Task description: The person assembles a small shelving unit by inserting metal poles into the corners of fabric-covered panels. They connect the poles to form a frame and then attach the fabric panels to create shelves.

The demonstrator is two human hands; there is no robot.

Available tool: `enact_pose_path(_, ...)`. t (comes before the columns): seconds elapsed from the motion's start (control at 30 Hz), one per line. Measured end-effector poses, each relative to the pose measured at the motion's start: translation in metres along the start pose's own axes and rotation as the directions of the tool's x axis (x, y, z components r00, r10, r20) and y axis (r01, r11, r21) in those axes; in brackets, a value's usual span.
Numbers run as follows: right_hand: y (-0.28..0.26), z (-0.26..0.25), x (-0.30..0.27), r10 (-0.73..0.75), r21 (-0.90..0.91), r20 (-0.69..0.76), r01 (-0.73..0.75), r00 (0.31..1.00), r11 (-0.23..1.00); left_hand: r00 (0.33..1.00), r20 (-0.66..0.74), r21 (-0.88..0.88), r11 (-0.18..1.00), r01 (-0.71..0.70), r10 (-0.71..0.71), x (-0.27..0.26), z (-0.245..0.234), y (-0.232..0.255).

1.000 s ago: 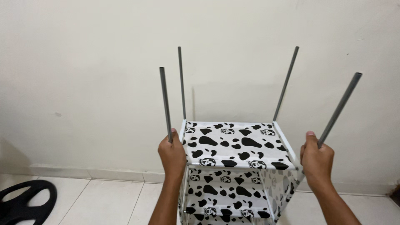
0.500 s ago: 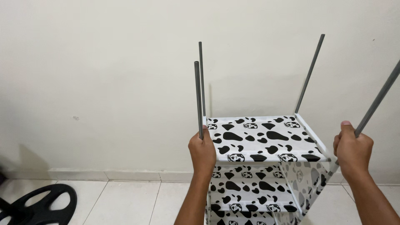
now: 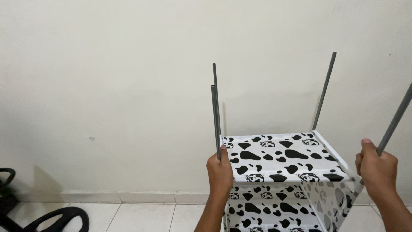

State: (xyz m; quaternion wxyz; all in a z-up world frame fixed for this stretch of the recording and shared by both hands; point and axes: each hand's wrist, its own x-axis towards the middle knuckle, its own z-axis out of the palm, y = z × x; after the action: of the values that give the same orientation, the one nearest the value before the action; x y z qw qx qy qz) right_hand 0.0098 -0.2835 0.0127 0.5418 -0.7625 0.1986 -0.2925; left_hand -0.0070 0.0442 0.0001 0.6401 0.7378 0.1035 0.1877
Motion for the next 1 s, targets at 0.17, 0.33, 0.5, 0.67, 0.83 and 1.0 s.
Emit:
enact_pose_path(0.17, -0.001, -0.008, 0.001, 0.054, 0.000, 0.027, -0.054, 0.998, 0.999, 0.998, -0.021, -0.066, 0.996, -0.058, 0.056, -0.003, 0.000, -0.001)
enact_pose_path(0.33, -0.002, -0.016, 0.003, 0.068, 0.051, 0.084, -0.072, 0.994, 0.996, 0.991, -0.073, -0.034, 0.993, -0.116, 0.114, -0.007, 0.003, -0.008)
enact_pose_path(0.5, 0.006, -0.023, 0.000, 0.047, 0.052, 0.132, -0.054, 0.990, 0.997, 0.986, -0.096, -0.009, 0.991, -0.136, 0.135, -0.009, 0.007, -0.013)
enact_pose_path(0.67, 0.007, -0.031, -0.002, 0.012, 0.038, 0.195, -0.020, 0.981, 0.999, 0.975, -0.114, 0.004, 0.981, -0.192, 0.192, -0.017, 0.006, -0.012)
enact_pose_path(0.83, 0.010, -0.030, -0.001, 0.032, 0.009, 0.170, -0.034, 0.985, 0.999, 0.989, -0.088, -0.038, 0.992, -0.123, 0.119, -0.022, 0.006, -0.007)
enact_pose_path(1.0, 0.023, -0.025, -0.002, -0.058, -0.092, 0.047, 0.062, 0.997, 0.994, 0.972, -0.155, 0.245, 0.960, -0.135, 0.176, -0.031, 0.001, -0.011)
